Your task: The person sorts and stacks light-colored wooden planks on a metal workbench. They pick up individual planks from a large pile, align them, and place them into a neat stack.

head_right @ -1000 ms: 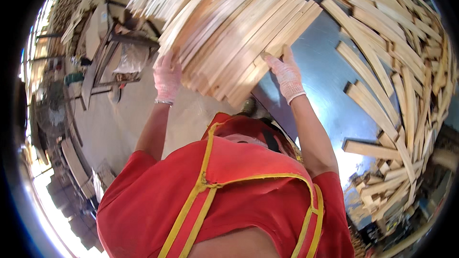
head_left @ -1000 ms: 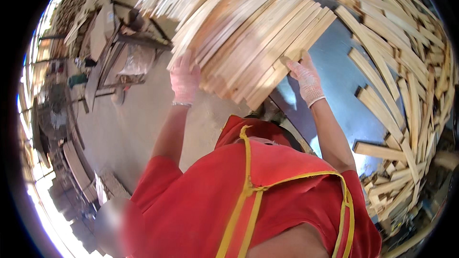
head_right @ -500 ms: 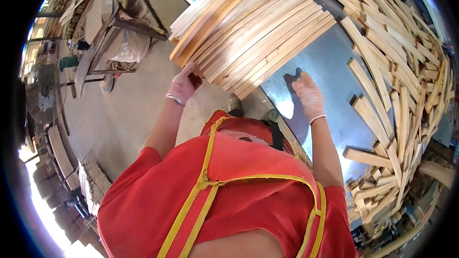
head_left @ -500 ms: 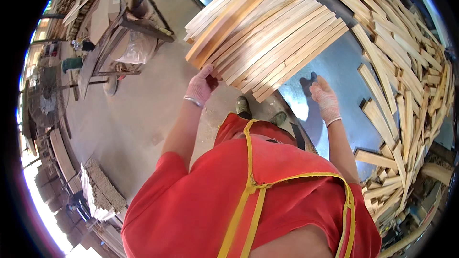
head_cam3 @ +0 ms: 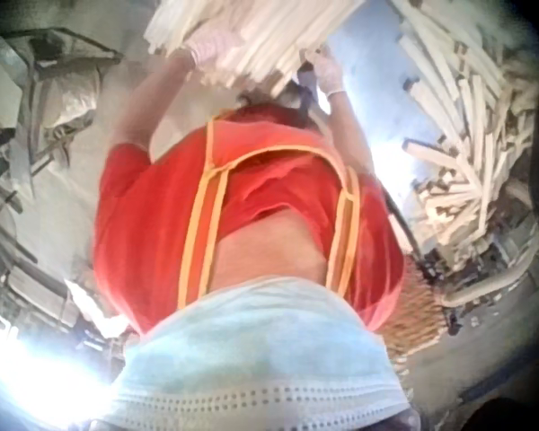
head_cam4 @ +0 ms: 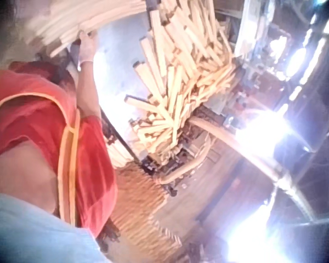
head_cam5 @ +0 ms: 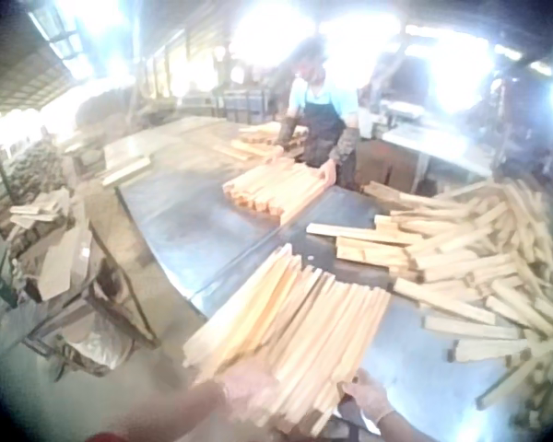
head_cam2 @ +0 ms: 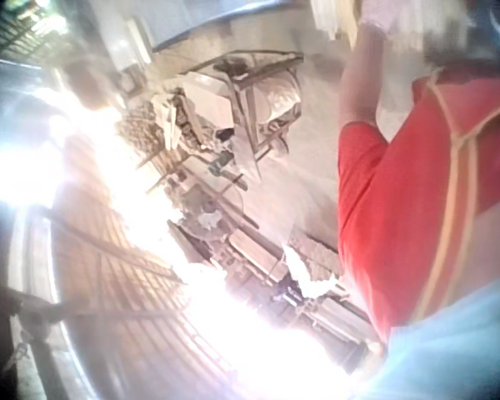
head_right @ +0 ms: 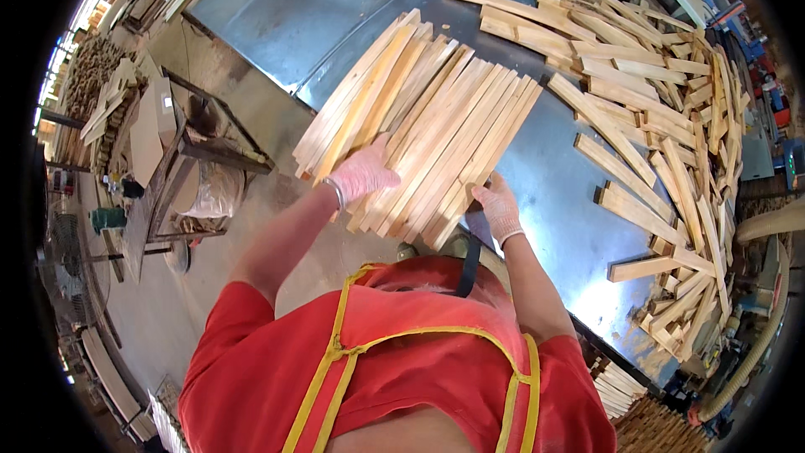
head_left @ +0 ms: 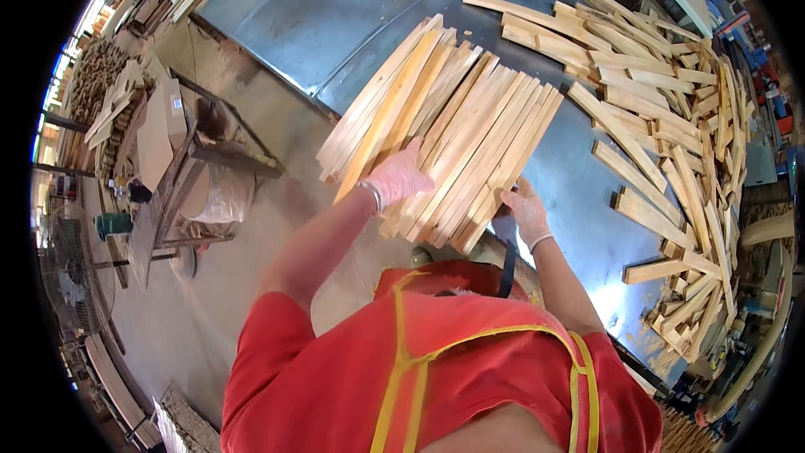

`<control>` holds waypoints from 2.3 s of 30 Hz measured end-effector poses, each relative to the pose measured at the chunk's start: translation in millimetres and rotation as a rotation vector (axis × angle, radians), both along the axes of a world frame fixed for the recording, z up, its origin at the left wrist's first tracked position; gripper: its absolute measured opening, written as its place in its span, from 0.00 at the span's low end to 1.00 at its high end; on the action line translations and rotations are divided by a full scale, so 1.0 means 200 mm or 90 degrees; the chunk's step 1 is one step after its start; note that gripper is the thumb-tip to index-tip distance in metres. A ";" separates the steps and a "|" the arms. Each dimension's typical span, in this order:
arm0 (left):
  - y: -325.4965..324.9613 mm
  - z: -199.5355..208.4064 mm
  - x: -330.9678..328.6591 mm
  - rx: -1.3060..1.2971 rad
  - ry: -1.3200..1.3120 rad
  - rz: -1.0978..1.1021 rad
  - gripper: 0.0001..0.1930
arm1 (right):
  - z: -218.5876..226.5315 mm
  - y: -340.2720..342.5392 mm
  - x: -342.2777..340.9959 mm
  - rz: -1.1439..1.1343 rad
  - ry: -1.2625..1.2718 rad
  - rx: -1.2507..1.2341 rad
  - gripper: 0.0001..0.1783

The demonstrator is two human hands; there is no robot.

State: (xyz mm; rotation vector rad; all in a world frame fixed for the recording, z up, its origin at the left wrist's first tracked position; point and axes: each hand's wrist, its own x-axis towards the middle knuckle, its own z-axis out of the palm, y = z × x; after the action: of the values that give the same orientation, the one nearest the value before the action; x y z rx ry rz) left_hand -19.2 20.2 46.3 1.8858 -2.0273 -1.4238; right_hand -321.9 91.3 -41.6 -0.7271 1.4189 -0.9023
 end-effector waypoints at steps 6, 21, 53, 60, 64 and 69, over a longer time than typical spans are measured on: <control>0.13 0.08 0.30 -0.127 -0.023 0.098 0.54 | 0.02 -0.04 -0.05 0.011 0.116 0.040 0.46; -0.12 -0.20 0.41 -0.266 -0.219 0.158 0.56 | -0.25 -0.23 0.04 0.221 0.113 0.087 0.60; -1.42 -0.22 1.47 -0.355 -0.220 0.028 0.47 | 0.07 -1.30 0.98 0.256 0.236 0.018 0.44; -1.10 -0.23 1.11 -0.340 -0.215 0.008 0.47 | 0.14 -0.88 -0.02 0.034 0.441 0.008 0.45; -1.03 -0.17 0.86 -0.416 -0.484 -0.036 0.50 | 0.21 -0.82 -0.85 -0.113 0.747 0.037 0.41; -0.85 -0.08 0.33 -0.492 -0.375 -0.182 0.46 | 0.08 -0.83 -1.51 0.044 1.030 -0.063 0.33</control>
State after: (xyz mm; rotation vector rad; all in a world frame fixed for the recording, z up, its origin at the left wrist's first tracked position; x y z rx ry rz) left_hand 46.7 -149.8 29.7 1.7841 -2.6101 0.0324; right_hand -624.4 -73.9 -25.9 -1.7422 2.6737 -0.1580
